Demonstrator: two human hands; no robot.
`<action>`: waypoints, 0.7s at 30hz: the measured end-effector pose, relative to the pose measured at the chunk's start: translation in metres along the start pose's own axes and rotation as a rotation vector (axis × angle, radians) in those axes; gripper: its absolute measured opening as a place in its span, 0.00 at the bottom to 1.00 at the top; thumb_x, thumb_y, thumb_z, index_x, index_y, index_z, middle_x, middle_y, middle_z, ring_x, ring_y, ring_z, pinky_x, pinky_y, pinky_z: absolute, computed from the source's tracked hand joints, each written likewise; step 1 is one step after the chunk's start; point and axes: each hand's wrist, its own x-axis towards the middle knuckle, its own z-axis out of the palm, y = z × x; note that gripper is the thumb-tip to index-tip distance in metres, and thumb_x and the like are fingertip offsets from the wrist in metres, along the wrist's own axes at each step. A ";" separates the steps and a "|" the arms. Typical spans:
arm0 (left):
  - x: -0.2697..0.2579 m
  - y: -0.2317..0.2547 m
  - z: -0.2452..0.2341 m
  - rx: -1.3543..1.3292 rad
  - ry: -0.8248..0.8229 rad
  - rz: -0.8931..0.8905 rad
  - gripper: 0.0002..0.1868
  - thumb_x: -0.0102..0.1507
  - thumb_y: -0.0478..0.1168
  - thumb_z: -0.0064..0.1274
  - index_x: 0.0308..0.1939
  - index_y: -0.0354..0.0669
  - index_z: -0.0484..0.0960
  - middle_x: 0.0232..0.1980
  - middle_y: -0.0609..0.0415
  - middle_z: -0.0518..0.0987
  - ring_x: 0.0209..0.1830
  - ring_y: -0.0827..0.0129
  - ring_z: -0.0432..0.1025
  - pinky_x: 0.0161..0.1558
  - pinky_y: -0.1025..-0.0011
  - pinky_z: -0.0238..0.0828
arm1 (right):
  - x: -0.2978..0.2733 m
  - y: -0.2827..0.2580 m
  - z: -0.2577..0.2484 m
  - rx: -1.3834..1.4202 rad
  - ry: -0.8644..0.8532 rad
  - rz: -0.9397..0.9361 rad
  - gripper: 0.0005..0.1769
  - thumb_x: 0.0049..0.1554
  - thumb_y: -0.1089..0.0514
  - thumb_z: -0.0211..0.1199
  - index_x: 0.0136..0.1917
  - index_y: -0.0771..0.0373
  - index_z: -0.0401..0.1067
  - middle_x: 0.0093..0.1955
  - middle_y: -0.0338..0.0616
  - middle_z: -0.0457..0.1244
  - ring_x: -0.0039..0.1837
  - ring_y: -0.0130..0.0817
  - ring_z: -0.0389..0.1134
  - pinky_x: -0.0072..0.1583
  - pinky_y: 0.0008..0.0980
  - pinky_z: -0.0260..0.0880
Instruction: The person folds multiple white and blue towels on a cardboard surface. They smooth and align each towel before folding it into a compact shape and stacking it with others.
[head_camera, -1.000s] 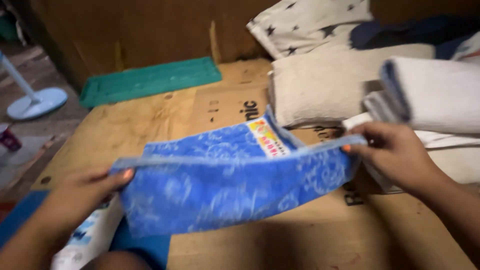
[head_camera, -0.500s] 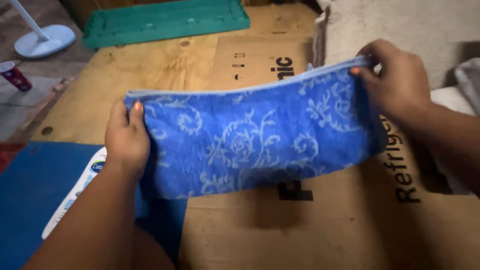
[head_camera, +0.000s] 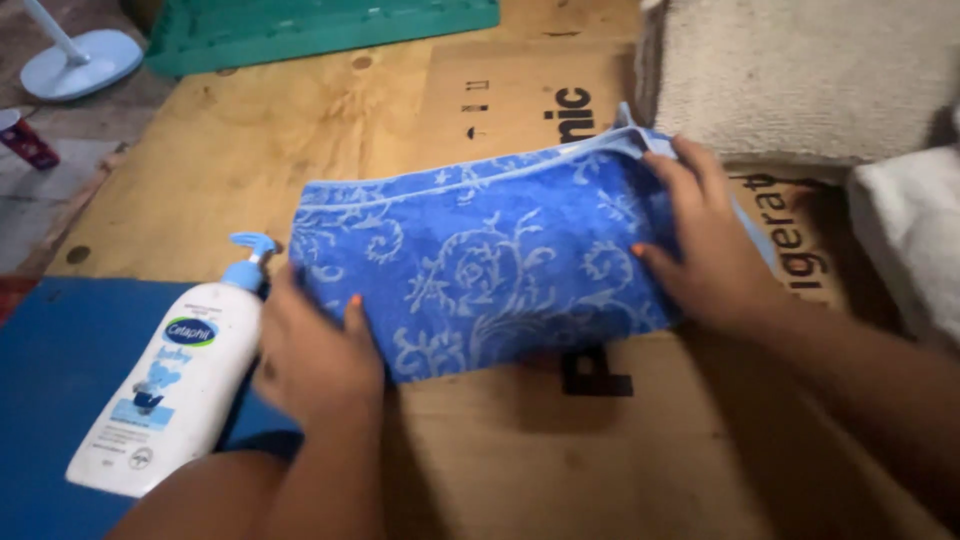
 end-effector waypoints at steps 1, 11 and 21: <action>-0.005 0.002 -0.001 0.088 0.038 -0.054 0.41 0.56 0.50 0.67 0.70 0.49 0.66 0.65 0.44 0.74 0.63 0.45 0.67 0.54 0.40 0.57 | -0.012 -0.002 -0.004 -0.092 0.020 0.036 0.44 0.47 0.60 0.74 0.73 0.66 0.59 0.75 0.63 0.51 0.73 0.62 0.55 0.71 0.55 0.58; -0.012 -0.049 0.020 0.076 0.112 -0.374 0.22 0.62 0.46 0.66 0.56 0.40 0.81 0.57 0.32 0.74 0.55 0.34 0.67 0.56 0.42 0.61 | -0.049 0.024 -0.032 0.133 -0.117 0.715 0.22 0.52 0.48 0.70 0.53 0.63 0.70 0.44 0.55 0.69 0.49 0.54 0.71 0.52 0.50 0.68; -0.047 -0.037 0.023 -0.148 0.334 -0.040 0.13 0.70 0.33 0.59 0.56 0.37 0.75 0.51 0.30 0.75 0.49 0.37 0.69 0.54 0.47 0.66 | -0.073 0.027 -0.053 0.170 0.018 0.505 0.16 0.50 0.50 0.70 0.48 0.62 0.77 0.44 0.55 0.68 0.50 0.54 0.69 0.53 0.46 0.67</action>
